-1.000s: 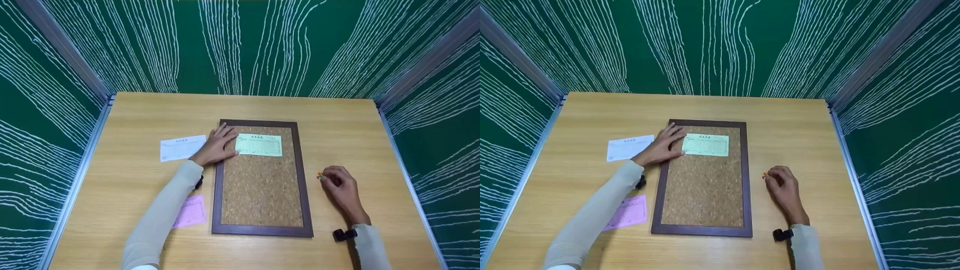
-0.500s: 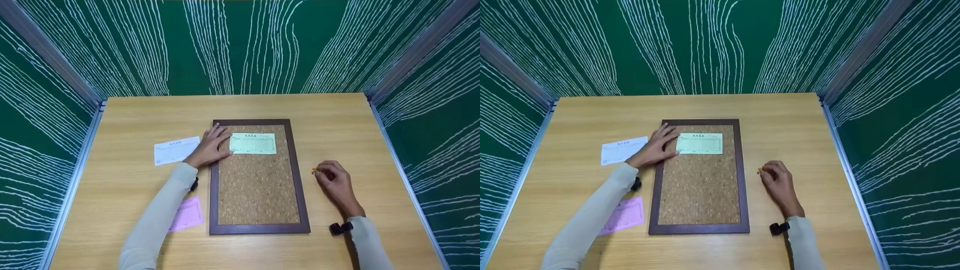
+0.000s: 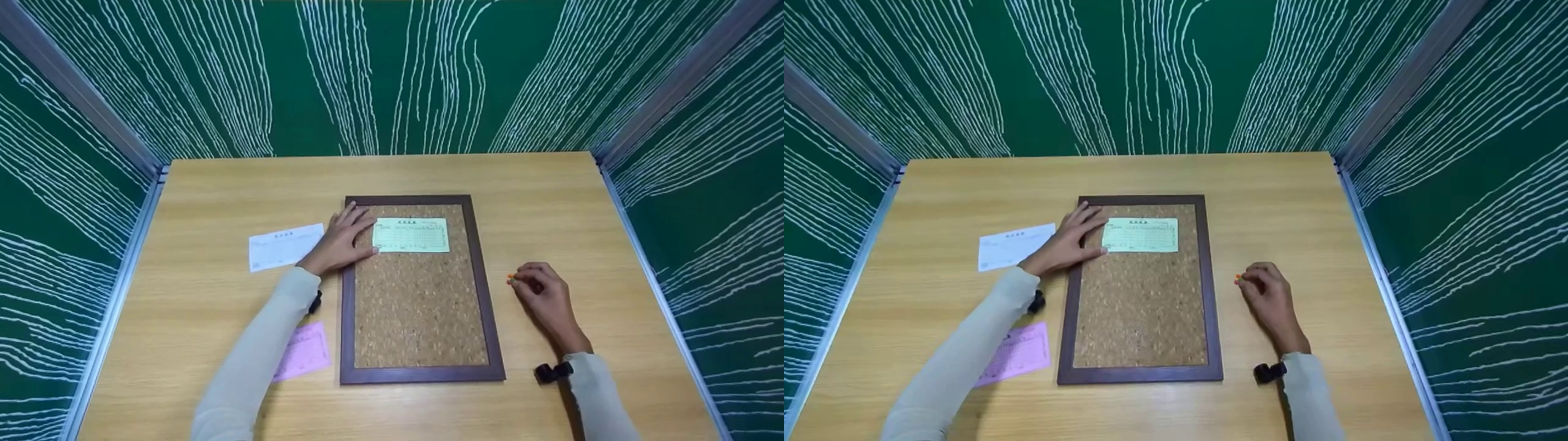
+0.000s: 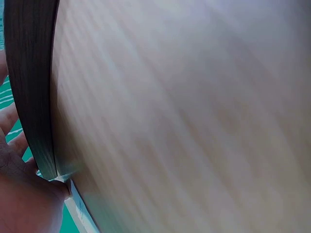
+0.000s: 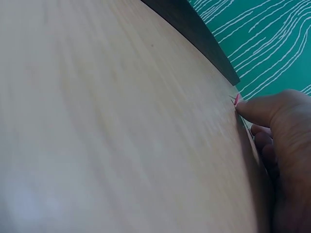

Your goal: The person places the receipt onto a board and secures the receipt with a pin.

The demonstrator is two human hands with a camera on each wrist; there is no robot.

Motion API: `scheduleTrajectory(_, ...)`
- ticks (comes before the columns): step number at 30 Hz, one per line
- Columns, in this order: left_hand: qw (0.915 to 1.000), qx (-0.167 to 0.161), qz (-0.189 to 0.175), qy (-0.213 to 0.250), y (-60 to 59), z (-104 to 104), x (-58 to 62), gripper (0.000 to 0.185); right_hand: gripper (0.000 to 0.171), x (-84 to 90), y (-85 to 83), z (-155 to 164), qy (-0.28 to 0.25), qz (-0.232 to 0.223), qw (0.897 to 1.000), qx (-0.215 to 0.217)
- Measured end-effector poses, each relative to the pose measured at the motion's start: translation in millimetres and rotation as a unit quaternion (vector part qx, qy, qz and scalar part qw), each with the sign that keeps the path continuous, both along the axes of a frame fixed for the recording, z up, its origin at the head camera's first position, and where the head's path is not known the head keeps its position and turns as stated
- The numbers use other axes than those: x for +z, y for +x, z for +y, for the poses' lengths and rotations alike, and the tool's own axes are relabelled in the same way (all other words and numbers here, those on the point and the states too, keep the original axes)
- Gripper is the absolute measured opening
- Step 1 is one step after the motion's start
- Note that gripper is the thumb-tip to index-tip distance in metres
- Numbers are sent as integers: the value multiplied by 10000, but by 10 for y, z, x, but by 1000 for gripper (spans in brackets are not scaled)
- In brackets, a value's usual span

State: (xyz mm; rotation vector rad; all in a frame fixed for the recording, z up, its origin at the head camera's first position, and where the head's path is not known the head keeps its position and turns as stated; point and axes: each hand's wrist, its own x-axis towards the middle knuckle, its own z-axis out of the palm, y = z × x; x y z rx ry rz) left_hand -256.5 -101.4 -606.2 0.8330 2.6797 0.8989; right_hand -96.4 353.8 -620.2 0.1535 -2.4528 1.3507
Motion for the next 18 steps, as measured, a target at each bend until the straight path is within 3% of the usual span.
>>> scheduleTrajectory(9, 10000, -12, -17, -19, -7, 12, 27, 81, 13, -233, -75, 143, 48, 13, 10000, -87)
scheduleTrajectory(18, 10000, 24, 33, -31, 4, 10, -11, 81, 8, -228, -79, 168, 8, -169, 9998, 72)
